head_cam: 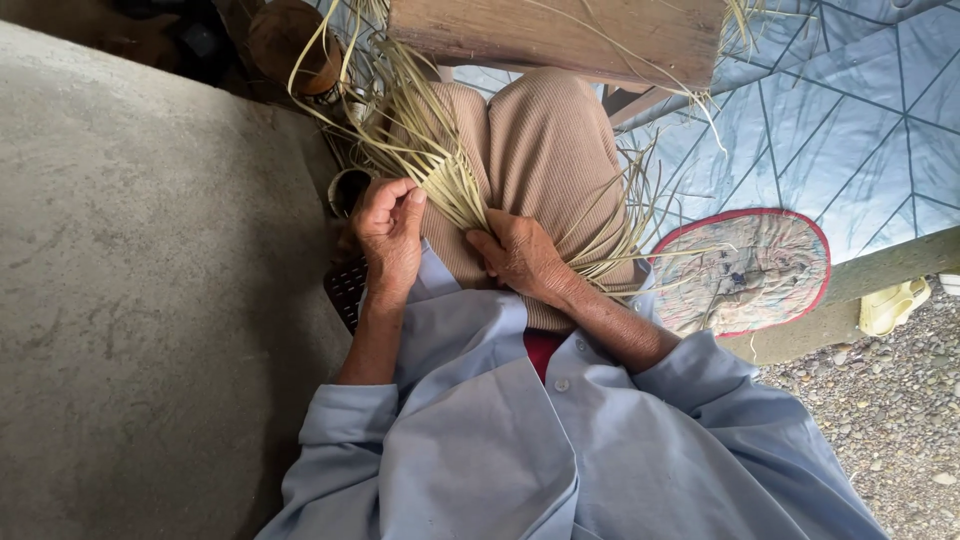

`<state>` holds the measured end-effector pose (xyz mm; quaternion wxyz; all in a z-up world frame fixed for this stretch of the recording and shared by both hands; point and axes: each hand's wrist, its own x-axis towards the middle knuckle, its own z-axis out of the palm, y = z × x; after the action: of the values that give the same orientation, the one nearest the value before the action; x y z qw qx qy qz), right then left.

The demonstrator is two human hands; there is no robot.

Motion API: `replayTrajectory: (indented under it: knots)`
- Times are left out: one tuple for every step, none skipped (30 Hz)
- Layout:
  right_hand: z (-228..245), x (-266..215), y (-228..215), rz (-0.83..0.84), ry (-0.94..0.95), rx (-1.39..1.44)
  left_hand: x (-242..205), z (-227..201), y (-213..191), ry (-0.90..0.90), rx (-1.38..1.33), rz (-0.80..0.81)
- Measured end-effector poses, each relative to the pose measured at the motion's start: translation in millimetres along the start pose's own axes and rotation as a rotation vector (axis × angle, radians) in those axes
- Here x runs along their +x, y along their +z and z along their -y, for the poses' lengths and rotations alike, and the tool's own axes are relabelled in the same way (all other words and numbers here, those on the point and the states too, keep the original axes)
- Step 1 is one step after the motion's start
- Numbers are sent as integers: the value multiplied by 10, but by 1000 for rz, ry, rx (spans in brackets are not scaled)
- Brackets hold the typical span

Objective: Weaving dried grass strands into a structured pattern.

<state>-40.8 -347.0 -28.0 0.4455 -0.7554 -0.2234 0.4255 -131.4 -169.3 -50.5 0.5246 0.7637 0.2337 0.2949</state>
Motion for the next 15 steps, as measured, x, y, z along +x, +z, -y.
replayTrajectory:
  knots:
    - [-19, 1, 4, -4, -10, -18, -12, 18, -1, -7, -4, -1]
    - [0, 2, 1, -9, -9, -17, -4, 20, 1, -5, -6, 3]
    - [16, -3, 4, -17, -8, -35, -7, 24, -3, -5, 7, 10]
    - [31, -7, 9, -25, -7, -53, -11, 28, -8, -5, 19, 16]
    - [34, -13, 3, -25, -6, -52, -13, 40, -1, -6, 20, 17]
    - [38, -19, -2, -30, -3, -60, -15, 52, 4, -5, 20, 21]
    - [45, -18, 3, -34, -1, -68, -16, 66, -3, -4, 21, 23]
    - [-18, 4, 29, -31, -2, -66, -27, 68, -16, -5, 24, 22]
    - [-85, 25, 43, -50, -7, -112, -29, 69, -12, -16, 11, 20]
    - [-154, 44, 53, -70, -12, -157, -31, 70, -4, -27, -3, 18]
    - [-157, 40, 62, -74, -9, -155, -31, 71, 3, -27, -4, 24]
    - [-160, 34, 72, -72, 11, -222, -31, 71, 9, -34, -21, 21]
    - [-158, 33, 89, -66, 30, -288, -35, 70, 3, -42, -36, 16]
    - [-136, -5, 102, -67, 32, -286, -38, 82, 0, -43, -35, 18]
    - [-112, -38, 113, -141, -40, -291, -36, 94, -4, -46, -40, 19]
